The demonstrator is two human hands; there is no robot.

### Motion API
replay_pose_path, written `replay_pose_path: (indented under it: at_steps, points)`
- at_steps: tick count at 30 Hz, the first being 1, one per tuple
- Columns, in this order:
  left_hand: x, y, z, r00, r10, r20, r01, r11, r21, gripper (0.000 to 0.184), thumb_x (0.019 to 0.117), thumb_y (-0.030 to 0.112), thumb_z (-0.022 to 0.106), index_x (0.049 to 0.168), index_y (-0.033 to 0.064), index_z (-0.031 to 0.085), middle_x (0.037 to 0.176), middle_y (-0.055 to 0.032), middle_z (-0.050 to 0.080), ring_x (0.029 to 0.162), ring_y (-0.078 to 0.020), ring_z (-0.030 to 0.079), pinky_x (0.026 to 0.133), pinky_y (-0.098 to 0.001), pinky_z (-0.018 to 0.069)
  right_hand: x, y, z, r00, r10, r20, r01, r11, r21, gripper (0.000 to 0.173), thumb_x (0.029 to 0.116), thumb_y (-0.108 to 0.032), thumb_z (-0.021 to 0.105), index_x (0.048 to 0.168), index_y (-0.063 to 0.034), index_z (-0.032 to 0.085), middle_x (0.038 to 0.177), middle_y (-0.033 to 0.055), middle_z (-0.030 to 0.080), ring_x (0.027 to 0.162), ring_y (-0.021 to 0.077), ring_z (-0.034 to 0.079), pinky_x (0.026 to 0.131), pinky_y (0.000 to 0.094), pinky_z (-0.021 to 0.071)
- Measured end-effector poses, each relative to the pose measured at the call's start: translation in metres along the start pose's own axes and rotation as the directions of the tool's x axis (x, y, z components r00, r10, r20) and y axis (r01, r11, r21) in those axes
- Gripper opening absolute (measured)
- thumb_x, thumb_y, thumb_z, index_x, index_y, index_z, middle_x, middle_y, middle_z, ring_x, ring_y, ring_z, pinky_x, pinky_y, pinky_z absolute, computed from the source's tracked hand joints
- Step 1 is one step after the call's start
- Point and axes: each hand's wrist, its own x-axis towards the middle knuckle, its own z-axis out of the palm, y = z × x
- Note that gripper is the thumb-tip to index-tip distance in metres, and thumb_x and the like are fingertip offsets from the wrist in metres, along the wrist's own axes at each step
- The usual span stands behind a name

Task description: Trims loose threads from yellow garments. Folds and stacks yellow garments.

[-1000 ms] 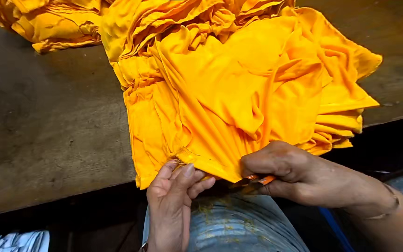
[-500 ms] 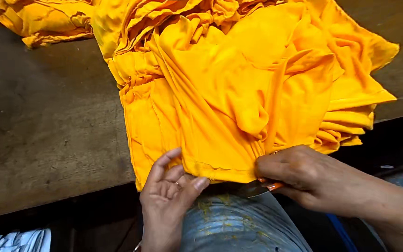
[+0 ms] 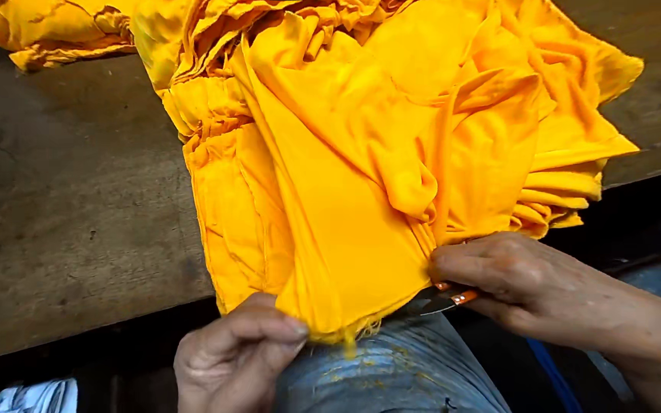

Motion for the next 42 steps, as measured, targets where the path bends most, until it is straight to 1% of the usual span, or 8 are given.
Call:
replay_pose_path:
  at_steps: [5,13,17,23,27,29,37,42]
  points:
    - [-0.018,-0.026,-0.008,0.974,-0.134,-0.181,0.117,0.988,-0.101,0.014,0.0919,0.003,0.073,0.104,-0.0038,0.076,0.098,-0.0208,0.073,0.076,-0.0253,0.075,0.068,-0.0386,0.0661,-0.005,-0.009,0.004,0.986,0.169,-0.011,-0.167,0.981,0.095,0.006,0.0849,-0.026,0.064,0.080,-0.0234,0.062,0.064,-0.0163,0.050,0.054,-0.0048,0.048,0.044,0.0167,0.0400]
    - [-0.017,-0.030,0.011,0.984,-0.088,-0.152,0.075,0.993,-0.092,0.015,0.0868,-0.001,0.077,0.102,-0.0018,0.078,0.094,-0.0172,0.073,0.067,-0.0166,0.071,0.059,-0.0273,0.0629,0.048,-0.077,0.042,0.920,0.298,-0.256,-0.093,0.799,0.594,0.022,0.0887,-0.032,0.080,0.089,-0.0121,0.070,0.071,-0.0108,0.060,0.061,-0.0058,0.054,0.051,0.0106,0.0455]
    - [-0.019,-0.030,0.012,0.980,-0.054,-0.193,0.042,0.997,-0.066,0.013,0.0874,0.002,0.077,0.101,0.0004,0.078,0.095,-0.0151,0.072,0.080,-0.0201,0.074,0.074,-0.0343,0.0654,0.060,-0.084,0.060,0.919,0.175,-0.354,-0.005,0.901,0.434,0.008,0.0895,-0.009,0.063,0.086,-0.0070,0.069,0.073,-0.0049,0.061,0.063,-0.0007,0.055,0.052,0.0144,0.0455]
    - [-0.016,-0.037,0.015,0.966,-0.047,-0.254,0.034,0.998,-0.057,0.038,0.0743,-0.003,0.086,0.110,0.0011,0.074,0.103,-0.0166,0.072,0.084,-0.0209,0.074,0.076,-0.0346,0.0655,0.045,-0.096,0.067,0.939,-0.118,-0.323,0.157,0.983,0.097,0.017,0.1009,-0.014,0.051,0.096,-0.0082,0.066,0.074,0.0018,0.058,0.063,0.0122,0.056,0.051,0.0257,0.0426]
    - [-0.016,-0.031,0.014,0.964,-0.078,-0.256,0.068,0.997,-0.046,0.043,0.0723,-0.002,0.087,0.112,0.0018,0.073,0.106,-0.0159,0.071,0.085,-0.0200,0.074,0.074,-0.0340,0.0656,0.037,-0.089,0.063,0.943,0.022,-0.332,0.007,0.996,0.085,0.040,0.1082,-0.042,0.044,0.105,-0.0088,0.066,0.080,0.0003,0.060,0.069,0.0097,0.058,0.056,0.0245,0.0462]
    - [-0.017,-0.028,0.012,0.966,-0.089,-0.243,0.068,0.993,-0.095,0.045,0.0717,-0.004,0.087,0.114,0.0001,0.071,0.107,-0.0183,0.071,0.087,-0.0221,0.075,0.074,-0.0361,0.0662,0.033,-0.080,0.061,0.921,0.053,-0.386,-0.074,0.997,-0.039,0.043,0.1089,-0.037,0.040,0.117,-0.0057,0.067,0.082,0.0019,0.056,0.070,0.0124,0.054,0.055,0.0259,0.0422]
    - [-0.021,-0.021,0.018,0.951,-0.158,-0.264,0.116,0.979,-0.167,0.052,0.0711,-0.003,0.087,0.120,-0.0003,0.070,0.111,-0.0207,0.071,0.095,-0.0221,0.074,0.077,-0.0341,0.0649,0.042,-0.077,0.071,0.885,-0.069,-0.460,-0.033,0.977,-0.210,0.036,0.1068,-0.029,0.051,0.123,-0.0017,0.069,0.080,0.0045,0.054,0.070,0.0175,0.050,0.058,0.0290,0.0393]
    - [-0.021,-0.020,0.019,0.950,-0.155,-0.271,0.114,0.980,-0.160,0.053,0.0708,-0.004,0.087,0.121,-0.0017,0.070,0.110,-0.0231,0.071,0.096,-0.0238,0.075,0.079,-0.0349,0.0648,0.053,-0.078,0.072,0.874,-0.121,-0.470,0.019,0.976,-0.217,0.027,0.1040,-0.023,0.056,0.109,-0.0028,0.072,0.077,0.0041,0.056,0.067,0.0173,0.050,0.055,0.0292,0.0373]
